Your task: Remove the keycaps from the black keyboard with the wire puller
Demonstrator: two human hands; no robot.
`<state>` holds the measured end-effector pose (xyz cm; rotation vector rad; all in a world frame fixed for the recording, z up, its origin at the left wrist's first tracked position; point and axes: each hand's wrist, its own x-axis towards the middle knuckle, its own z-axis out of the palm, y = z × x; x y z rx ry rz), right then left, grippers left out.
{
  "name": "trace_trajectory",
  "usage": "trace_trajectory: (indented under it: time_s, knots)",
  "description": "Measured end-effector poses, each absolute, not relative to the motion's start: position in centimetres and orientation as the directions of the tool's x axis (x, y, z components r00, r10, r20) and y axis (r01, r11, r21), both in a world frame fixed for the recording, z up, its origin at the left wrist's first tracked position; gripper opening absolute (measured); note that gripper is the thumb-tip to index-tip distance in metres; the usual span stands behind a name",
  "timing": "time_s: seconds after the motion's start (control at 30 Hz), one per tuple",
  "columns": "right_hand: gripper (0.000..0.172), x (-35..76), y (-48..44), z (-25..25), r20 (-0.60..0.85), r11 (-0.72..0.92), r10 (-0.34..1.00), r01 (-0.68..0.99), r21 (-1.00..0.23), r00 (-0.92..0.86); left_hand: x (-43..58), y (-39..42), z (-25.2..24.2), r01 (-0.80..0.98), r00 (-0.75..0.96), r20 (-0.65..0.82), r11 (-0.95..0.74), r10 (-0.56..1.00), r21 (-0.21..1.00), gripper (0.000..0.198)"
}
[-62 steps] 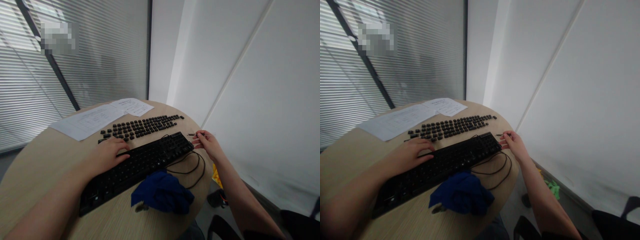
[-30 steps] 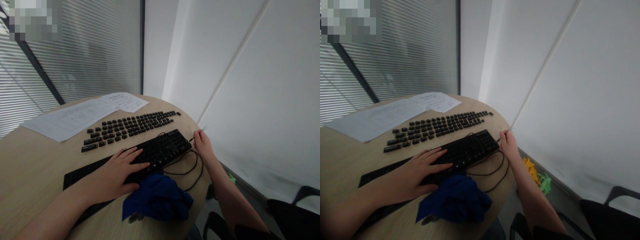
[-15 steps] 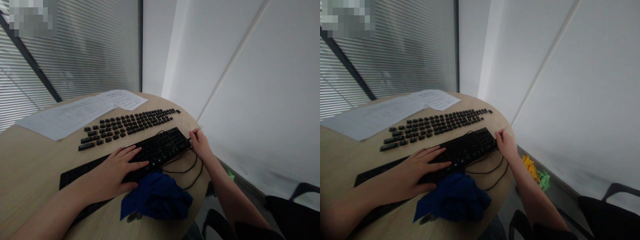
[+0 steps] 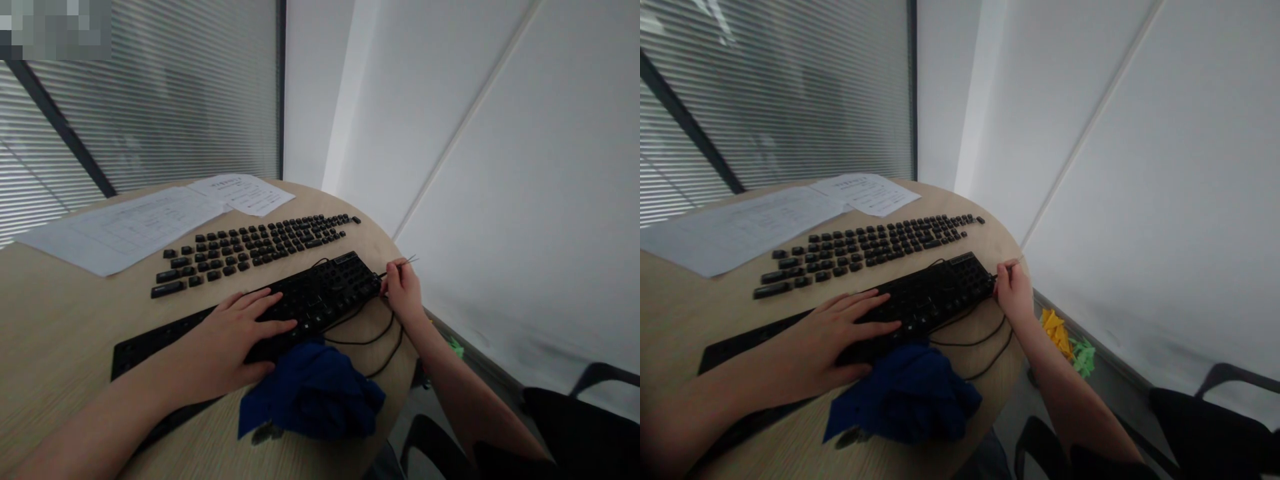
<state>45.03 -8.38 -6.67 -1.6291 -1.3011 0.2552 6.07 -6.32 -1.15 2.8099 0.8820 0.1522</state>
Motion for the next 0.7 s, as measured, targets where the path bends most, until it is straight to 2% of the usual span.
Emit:
trace_trajectory:
  time_s: [0.1, 0.23, 0.53, 0.7]
  knots:
    - [0.035, 44.7, -8.5, -6.4, 0.476, 0.151, 0.742, 0.573, -0.806, 0.473, 5.9, -6.1, -1.8, 0.541, 0.817, 0.086, -0.81, 0.57, 0.227, 0.07]
    - [0.037, 44.8, -8.5, -6.1, 0.531, 0.243, 0.646, 0.512, -0.824, 0.548, 6.1, -6.1, -1.5, 0.557, 0.812, 0.055, -0.799, 0.581, 0.226, 0.07]
    - [0.039, 44.1, -8.4, -6.2, 0.551, 0.45, 0.697, 0.318, -0.835, 0.459, 6.2, -6.8, -0.3, 0.55, 0.817, 0.053, -0.804, 0.574, 0.224, 0.067]
    - [0.033, 42.4, -8.8, -4.3, 0.585, 0.547, 0.743, 0.208, -0.811, 0.325, 5.9, -6.9, 0.9, 0.536, 0.792, 0.132, -0.783, 0.596, 0.317, 0.054]
